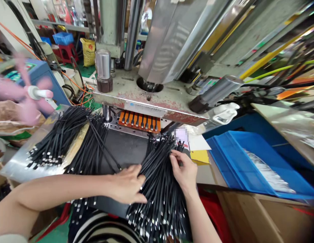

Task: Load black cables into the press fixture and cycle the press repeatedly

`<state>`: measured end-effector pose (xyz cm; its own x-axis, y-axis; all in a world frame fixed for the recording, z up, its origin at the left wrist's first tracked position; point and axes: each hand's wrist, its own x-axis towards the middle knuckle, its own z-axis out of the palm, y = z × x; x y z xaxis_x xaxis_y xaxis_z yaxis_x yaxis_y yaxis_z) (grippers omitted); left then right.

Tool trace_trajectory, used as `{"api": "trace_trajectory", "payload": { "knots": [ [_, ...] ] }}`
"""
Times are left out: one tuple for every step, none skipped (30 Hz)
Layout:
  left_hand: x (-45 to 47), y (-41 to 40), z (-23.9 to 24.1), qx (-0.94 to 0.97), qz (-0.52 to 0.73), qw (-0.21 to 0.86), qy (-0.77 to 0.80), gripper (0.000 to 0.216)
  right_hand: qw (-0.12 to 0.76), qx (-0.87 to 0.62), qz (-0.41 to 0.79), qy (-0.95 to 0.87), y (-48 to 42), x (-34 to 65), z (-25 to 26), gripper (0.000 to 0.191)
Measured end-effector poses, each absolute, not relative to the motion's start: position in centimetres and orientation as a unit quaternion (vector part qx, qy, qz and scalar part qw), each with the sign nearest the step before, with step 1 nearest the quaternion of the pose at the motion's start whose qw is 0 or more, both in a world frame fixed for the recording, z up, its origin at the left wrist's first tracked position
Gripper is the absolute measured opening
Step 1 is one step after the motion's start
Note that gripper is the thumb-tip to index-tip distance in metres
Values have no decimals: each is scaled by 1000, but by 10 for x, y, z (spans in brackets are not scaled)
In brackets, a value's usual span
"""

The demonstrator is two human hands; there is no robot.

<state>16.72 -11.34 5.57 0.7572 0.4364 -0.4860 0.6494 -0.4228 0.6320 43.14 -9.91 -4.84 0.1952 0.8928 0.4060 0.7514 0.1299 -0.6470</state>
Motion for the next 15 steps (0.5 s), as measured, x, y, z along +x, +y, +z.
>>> {"api": "trace_trajectory", "payload": {
  "knots": [
    [175, -120, 53, 829, -132, 442, 316, 81, 429, -669, 79, -602, -100, 433, -51, 29],
    [180, -124, 51, 826, -136, 453, 306, 84, 447, -683, 75, -573, -101, 436, -54, 31],
    [184, -125, 51, 824, -139, 461, 299, 87, 466, -696, 75, -541, -101, 439, -56, 32],
    [185, -124, 52, 823, -140, 464, 297, 88, 485, -705, 80, -511, -100, 442, -59, 33],
    [184, -120, 53, 826, -136, 459, 297, 87, 503, -712, 88, -482, -99, 445, -61, 34],
    [182, -112, 55, 833, -124, 448, 300, 83, 520, -716, 99, -455, -98, 448, -64, 34],
    [178, -101, 56, 843, -103, 430, 307, 74, 537, -717, 111, -431, -97, 451, -66, 34],
    [172, -88, 57, 853, -76, 406, 319, 62, 552, -715, 124, -411, -95, 453, -68, 35],
    [165, -72, 57, 862, -48, 377, 337, 51, 565, -712, 135, -395, -94, 455, -70, 35],
    [156, -55, 56, 866, -20, 348, 358, 41, 575, -709, 144, -381, -92, 456, -72, 35],
    [147, -38, 56, 868, 5, 320, 380, 34, 580, -708, 152, -372, -91, 457, -73, 35],
    [138, -21, 56, 868, 32, 294, 400, 31, 581, -708, 158, -368, -90, 458, -75, 35],
    [129, -6, 56, 867, 64, 272, 413, 29, 581, -709, 162, -365, -89, 459, -76, 35],
    [121, 6, 57, 866, 105, 258, 416, 28, 579, -711, 165, -364, -88, 459, -77, 35],
    [114, 16, 60, 862, 153, 257, 409, 28, 578, -712, 166, -362, -88, 459, -77, 35]
  ]
}}
